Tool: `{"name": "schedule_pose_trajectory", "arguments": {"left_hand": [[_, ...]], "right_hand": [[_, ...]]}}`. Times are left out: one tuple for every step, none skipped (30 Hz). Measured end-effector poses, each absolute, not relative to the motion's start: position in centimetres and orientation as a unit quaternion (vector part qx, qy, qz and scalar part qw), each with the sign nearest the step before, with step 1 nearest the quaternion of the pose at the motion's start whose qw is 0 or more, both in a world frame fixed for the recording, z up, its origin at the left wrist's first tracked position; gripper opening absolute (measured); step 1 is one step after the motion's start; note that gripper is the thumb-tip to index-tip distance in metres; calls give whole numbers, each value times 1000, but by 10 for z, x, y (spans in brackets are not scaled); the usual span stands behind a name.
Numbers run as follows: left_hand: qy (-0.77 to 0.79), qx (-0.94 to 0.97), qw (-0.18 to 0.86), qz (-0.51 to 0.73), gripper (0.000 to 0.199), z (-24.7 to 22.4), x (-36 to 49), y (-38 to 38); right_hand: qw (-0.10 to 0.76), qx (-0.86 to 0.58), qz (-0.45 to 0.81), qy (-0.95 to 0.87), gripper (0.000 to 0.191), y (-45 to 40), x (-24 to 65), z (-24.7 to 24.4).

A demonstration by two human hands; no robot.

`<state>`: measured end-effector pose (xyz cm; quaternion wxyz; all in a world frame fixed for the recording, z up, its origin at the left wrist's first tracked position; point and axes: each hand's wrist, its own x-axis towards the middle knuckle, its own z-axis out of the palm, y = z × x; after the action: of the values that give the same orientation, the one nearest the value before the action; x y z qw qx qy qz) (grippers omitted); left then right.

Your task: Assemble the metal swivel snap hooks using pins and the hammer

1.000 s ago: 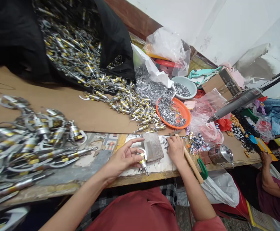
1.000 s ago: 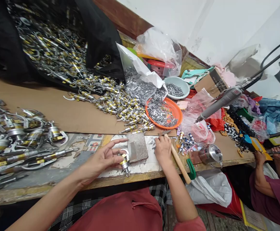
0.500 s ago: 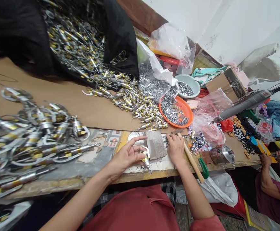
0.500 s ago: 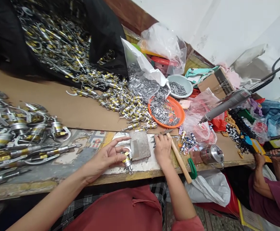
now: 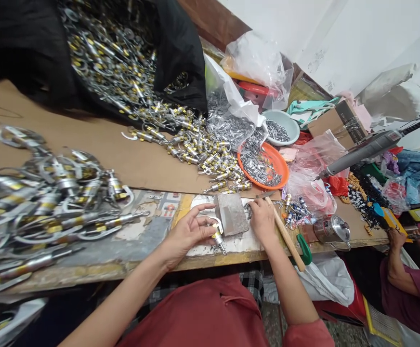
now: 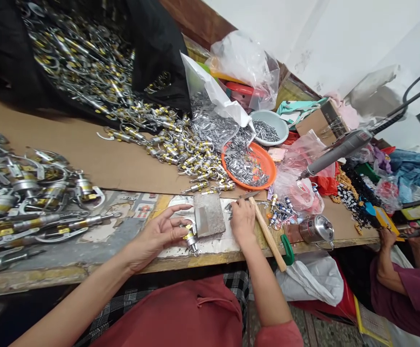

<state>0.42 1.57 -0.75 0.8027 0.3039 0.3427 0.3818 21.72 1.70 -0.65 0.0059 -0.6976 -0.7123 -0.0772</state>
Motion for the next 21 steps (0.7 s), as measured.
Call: {"name": "schedule_pose_trajectory", "arguments": {"left_hand": [[343,306,803,378,58,-7,4,16],[342,308,804,376,58,-7,4,16],[342,310,804,375,58,-5,4,16],[340,310,805,375,57,-4,3,15],[338,309,806,375,56,-2,3,15],[333,308,809,374,55,0,3,15],[329,307,812,373,54,1,3,14],[324,307,815,369,54,2,3,15],[322,307,817,366,54,3,3,15],[321,310,817,364,54,3,3,16],[324,314,815,364,54,2,3,17],[327,319,811,365,54,0,3,18],[330,323,808,366,54,-2,3,20],[331,326,806,367,54,-4,4,21],[332,329,804,368,53,-6,4,22],[332,330,804,367,53,-8,4,23],[331,332,805,364,53,-9,5,24],[331,334,805,362,52,-10,5,25],[333,337,804,360,51,-10,5,25],[334,340,803,357,50,-9,4,25],[335,342,803,355,50,-8,4,25]], "right_hand": [[0,-693,-72,-717,29,19,216,-4],[-3,-689,-66,-722,28,20,215,-2],[-5,-685,-60,-727,27,22,214,0],[-4,-680,-52,-731,27,24,213,1],[0,-676,-44,-735,27,26,213,2],[6,-672,-35,-739,27,28,214,3],[15,-668,-23,-743,28,30,217,4],[27,-665,-11,-746,29,32,220,5],[43,-662,2,-748,30,34,224,7],[63,-660,14,-748,29,35,228,9],[85,-660,24,-746,28,35,233,12],[103,-660,28,-744,27,35,236,16],[130,-660,35,-739,25,33,238,20],[174,-658,55,-730,23,29,238,24],[232,-651,93,-717,20,25,235,28],[298,-636,150,-697,17,19,230,31],[362,-612,214,-670,14,13,224,34],[413,-584,273,-643,12,7,216,37],[443,-560,316,-624,10,1,207,38],[450,-546,334,-623,9,-4,198,39],[447,-539,335,-631,9,-7,190,40]]}}
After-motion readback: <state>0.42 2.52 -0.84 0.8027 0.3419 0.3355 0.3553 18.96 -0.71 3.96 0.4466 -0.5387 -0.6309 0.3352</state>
